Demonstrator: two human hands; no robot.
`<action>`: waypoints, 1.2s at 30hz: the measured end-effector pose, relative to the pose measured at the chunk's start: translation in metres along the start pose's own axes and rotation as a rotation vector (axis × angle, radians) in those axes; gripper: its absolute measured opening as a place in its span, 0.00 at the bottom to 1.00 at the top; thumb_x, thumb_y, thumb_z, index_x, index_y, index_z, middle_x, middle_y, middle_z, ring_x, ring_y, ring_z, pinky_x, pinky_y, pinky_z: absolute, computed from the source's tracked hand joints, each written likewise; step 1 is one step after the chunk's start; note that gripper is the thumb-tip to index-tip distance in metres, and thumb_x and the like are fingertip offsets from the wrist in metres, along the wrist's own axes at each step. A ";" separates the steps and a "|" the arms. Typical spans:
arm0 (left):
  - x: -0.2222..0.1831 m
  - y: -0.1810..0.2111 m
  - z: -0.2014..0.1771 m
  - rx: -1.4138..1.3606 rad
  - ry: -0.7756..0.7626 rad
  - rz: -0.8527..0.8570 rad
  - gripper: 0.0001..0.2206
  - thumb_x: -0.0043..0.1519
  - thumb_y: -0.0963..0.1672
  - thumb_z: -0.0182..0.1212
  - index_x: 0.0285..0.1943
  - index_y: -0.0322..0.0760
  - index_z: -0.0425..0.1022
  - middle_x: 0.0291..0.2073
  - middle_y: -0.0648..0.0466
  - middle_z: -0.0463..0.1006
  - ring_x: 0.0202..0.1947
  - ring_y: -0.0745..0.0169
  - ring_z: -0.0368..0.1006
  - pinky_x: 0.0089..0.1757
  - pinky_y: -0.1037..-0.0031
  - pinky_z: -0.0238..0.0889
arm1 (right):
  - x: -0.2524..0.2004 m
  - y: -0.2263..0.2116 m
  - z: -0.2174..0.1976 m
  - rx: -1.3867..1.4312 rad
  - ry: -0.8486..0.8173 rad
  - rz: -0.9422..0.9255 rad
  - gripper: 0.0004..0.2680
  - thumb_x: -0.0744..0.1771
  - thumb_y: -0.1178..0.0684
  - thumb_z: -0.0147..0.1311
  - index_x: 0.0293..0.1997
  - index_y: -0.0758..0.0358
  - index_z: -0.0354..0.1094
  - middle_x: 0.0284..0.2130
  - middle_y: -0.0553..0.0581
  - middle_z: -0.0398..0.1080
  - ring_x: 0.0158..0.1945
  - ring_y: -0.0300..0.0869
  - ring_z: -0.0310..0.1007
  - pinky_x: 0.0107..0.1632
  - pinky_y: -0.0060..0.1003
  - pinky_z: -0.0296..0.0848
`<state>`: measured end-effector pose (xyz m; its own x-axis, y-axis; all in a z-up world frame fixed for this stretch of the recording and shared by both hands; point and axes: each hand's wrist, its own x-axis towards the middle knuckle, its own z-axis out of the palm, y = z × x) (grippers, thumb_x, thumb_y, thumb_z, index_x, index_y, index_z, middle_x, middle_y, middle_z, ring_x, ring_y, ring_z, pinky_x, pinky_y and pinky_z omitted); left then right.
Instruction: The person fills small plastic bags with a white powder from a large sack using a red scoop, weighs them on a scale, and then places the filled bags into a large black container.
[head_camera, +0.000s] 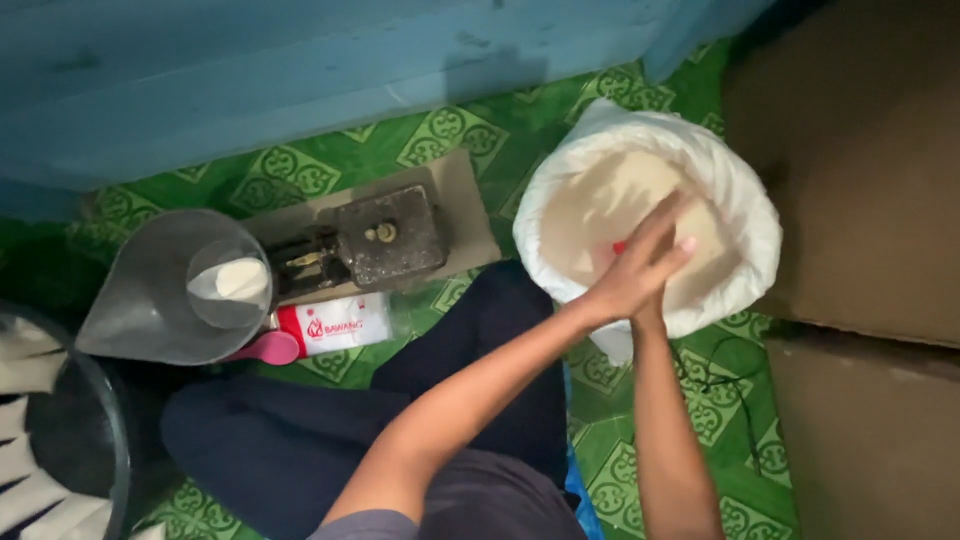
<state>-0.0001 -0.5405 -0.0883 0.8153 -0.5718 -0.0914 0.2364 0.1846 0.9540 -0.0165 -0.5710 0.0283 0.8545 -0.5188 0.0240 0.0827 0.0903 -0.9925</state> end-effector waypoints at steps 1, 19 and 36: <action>-0.005 0.004 0.001 0.210 -0.007 0.279 0.33 0.65 0.57 0.51 0.76 0.46 0.48 0.74 0.42 0.47 0.75 0.38 0.43 0.70 0.54 0.39 | -0.003 -0.001 0.001 0.156 0.035 0.177 0.22 0.64 0.31 0.44 0.52 0.58 0.59 0.47 0.52 0.56 0.45 0.39 0.52 0.42 0.24 0.49; -0.026 0.048 -0.001 0.182 -0.102 0.319 0.34 0.65 0.57 0.51 0.77 0.44 0.47 0.75 0.41 0.45 0.75 0.41 0.44 0.70 0.53 0.38 | -0.003 0.056 -0.013 0.342 0.132 0.307 0.23 0.69 0.36 0.36 0.64 0.64 0.55 0.63 0.62 0.56 0.66 0.49 0.51 0.53 0.31 0.45; -0.012 -0.010 -0.042 1.010 0.253 0.099 0.32 0.57 0.43 0.64 0.72 0.52 0.59 0.74 0.41 0.46 0.72 0.37 0.49 0.62 0.45 0.50 | 0.009 0.118 -0.065 -0.719 -0.028 -0.351 0.06 0.69 0.64 0.51 0.51 0.68 0.66 0.54 0.68 0.66 0.57 0.64 0.66 0.57 0.53 0.66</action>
<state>0.0103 -0.5023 -0.1087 0.9214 -0.3848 0.0541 -0.2938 -0.5988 0.7450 -0.0327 -0.6198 -0.0968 0.8533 -0.3925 0.3432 0.0068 -0.6497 -0.7601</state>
